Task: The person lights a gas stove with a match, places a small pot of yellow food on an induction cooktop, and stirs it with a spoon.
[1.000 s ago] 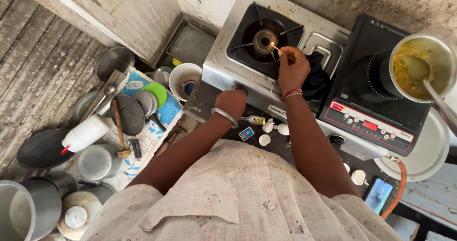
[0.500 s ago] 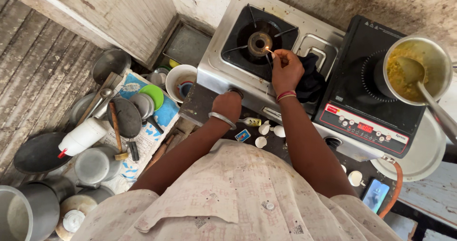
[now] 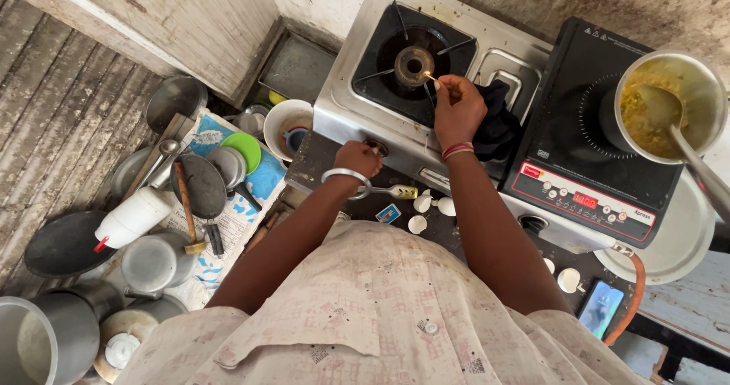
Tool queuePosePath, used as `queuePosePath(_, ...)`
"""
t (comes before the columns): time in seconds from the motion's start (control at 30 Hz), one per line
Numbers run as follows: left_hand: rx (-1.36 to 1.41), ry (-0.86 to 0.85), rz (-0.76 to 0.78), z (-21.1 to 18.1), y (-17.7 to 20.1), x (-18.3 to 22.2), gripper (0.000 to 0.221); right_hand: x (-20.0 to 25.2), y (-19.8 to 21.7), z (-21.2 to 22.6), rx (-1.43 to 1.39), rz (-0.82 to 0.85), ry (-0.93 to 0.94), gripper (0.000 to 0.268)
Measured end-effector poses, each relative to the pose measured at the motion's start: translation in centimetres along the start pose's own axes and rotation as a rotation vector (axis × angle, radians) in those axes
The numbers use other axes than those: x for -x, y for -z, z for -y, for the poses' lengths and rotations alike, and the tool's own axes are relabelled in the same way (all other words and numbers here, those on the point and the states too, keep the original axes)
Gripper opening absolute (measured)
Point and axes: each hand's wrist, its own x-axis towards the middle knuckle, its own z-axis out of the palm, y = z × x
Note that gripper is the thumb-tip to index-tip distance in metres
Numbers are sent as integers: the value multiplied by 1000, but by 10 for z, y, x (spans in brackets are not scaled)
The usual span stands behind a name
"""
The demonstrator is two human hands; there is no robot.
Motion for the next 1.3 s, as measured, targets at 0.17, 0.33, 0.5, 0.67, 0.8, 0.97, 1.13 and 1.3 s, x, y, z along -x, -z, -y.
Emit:
queuePosePath(0.17, 808, 292, 215, 35, 4, -21, 23, 1, 0, 2, 14, -9, 13, 8)
queuePosePath(0.33, 973, 395, 353, 32, 15, -12, 29, 2, -1, 3, 28, -14, -17, 9)
queuePosePath(0.5, 523, 329, 508, 10, 31, 19, 69, 3, -2, 3, 37, -26, 2, 9)
queuePosePath(0.67, 281, 225, 663, 6, 46, 56, 69, 6, -3, 4, 88, -15, 35, 10)
queuePosePath(0.8, 192, 222, 752, 6, 55, 69, 64, 7, -4, 5, 113, -49, 30, 10)
queuePosePath(0.97, 134, 198, 788, 7, 65, 63, 65, 8, -7, 3, 163, -81, 70, 11)
queuePosePath(1.13, 104, 180, 800, 15, 79, 59, 66, 9, 2, 17, -85, -133, -1, 11)
queuePosePath(1.3, 72, 206, 833, 21, 87, 59, 66, -2, 29, 51, 173, -275, 75, 20)
